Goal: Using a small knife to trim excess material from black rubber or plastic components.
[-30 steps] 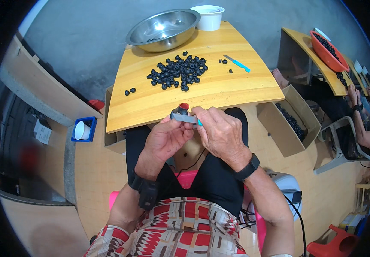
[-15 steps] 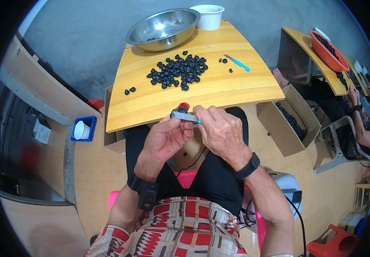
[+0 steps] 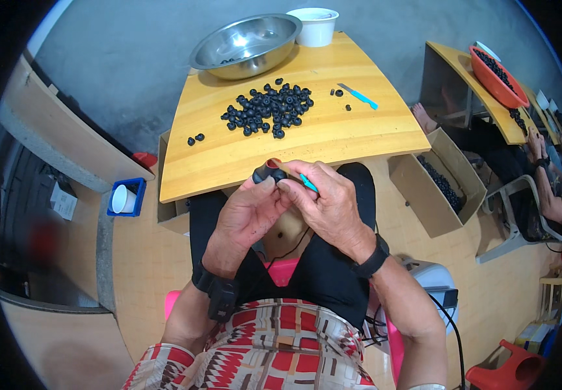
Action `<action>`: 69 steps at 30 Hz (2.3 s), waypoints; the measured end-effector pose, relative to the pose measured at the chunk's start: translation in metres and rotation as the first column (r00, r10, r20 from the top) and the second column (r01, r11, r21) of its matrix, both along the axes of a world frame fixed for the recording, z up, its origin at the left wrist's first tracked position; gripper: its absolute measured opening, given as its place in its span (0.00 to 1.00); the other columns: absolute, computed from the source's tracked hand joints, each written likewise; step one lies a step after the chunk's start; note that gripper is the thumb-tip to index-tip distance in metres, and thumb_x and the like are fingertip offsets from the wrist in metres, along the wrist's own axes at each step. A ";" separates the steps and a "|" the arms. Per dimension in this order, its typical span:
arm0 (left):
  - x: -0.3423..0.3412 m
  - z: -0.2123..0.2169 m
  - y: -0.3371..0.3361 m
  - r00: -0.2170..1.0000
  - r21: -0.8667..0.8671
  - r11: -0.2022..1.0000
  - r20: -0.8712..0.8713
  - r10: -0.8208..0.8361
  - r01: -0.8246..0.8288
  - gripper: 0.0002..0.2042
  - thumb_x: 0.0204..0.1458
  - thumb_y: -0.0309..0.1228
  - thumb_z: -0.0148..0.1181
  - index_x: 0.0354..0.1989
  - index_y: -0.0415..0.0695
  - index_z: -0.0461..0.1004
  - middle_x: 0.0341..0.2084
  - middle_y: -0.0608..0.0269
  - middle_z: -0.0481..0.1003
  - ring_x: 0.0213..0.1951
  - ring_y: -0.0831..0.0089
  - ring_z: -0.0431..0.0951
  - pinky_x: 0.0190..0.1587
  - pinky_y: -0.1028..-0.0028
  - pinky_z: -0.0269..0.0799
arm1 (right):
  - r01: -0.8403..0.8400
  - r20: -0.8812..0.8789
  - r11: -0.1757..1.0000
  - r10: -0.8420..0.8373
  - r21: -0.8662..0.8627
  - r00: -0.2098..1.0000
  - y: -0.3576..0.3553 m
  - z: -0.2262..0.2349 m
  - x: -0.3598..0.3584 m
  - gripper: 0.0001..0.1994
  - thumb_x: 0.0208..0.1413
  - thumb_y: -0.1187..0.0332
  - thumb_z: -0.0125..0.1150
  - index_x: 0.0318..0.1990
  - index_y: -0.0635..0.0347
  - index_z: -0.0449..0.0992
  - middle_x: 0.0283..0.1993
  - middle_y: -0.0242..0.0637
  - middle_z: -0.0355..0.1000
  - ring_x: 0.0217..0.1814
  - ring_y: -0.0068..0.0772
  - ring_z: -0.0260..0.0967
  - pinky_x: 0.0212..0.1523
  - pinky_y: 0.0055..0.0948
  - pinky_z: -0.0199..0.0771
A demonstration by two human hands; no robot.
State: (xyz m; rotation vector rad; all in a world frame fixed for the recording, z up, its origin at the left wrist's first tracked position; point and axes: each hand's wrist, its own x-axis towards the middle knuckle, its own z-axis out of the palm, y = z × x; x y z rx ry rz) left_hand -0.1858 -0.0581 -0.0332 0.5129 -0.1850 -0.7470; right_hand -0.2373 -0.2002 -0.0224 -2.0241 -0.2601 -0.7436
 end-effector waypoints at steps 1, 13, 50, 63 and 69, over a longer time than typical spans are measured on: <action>0.000 -0.002 0.001 1.000 0.000 1.000 -0.001 0.000 0.000 0.15 0.52 0.25 0.55 0.48 0.41 0.64 0.39 0.61 0.71 0.41 0.72 0.73 0.45 0.73 0.70 | 0.000 -0.001 1.000 0.000 0.000 1.000 0.000 -0.001 0.001 0.12 0.46 0.76 0.61 0.41 0.62 0.73 0.29 0.42 0.71 0.28 0.36 0.71 0.29 0.26 0.70; 0.009 -0.014 0.011 0.988 0.029 0.987 -0.008 -0.155 0.155 0.14 0.53 0.27 0.54 0.48 0.42 0.65 0.38 0.61 0.72 0.39 0.72 0.74 0.42 0.73 0.73 | -0.106 0.024 0.988 0.103 0.114 0.994 0.003 -0.008 0.003 0.13 0.48 0.77 0.59 0.43 0.63 0.74 0.26 0.35 0.71 0.28 0.24 0.70 0.31 0.20 0.70; 0.006 -0.009 0.016 0.990 -0.044 0.991 -0.052 -0.130 0.128 0.14 0.52 0.24 0.52 0.47 0.38 0.64 0.34 0.56 0.73 0.35 0.70 0.75 0.40 0.70 0.73 | 0.149 0.121 0.827 -0.099 -0.542 0.988 -0.010 -0.003 0.000 0.11 0.41 0.72 0.60 0.35 0.58 0.71 0.25 0.37 0.65 0.26 0.38 0.68 0.23 0.32 0.67; 0.007 -0.006 0.016 0.990 0.015 0.991 0.033 -0.133 0.133 0.14 0.50 0.24 0.55 0.46 0.37 0.67 0.34 0.59 0.73 0.35 0.73 0.75 0.39 0.74 0.74 | 0.152 -0.004 0.981 -0.154 -0.120 0.988 -0.015 0.004 0.000 0.07 0.52 0.71 0.53 0.37 0.63 0.71 0.30 0.45 0.72 0.30 0.44 0.72 0.29 0.32 0.70; 0.011 -0.011 0.018 0.991 0.086 0.989 0.044 -0.124 0.120 0.15 0.50 0.24 0.56 0.47 0.39 0.66 0.35 0.61 0.73 0.35 0.74 0.75 0.39 0.75 0.74 | -0.157 -0.182 0.916 0.237 0.370 0.954 0.010 0.003 -0.002 0.08 0.54 0.71 0.55 0.39 0.65 0.70 0.28 0.35 0.72 0.30 0.18 0.69 0.31 0.20 0.69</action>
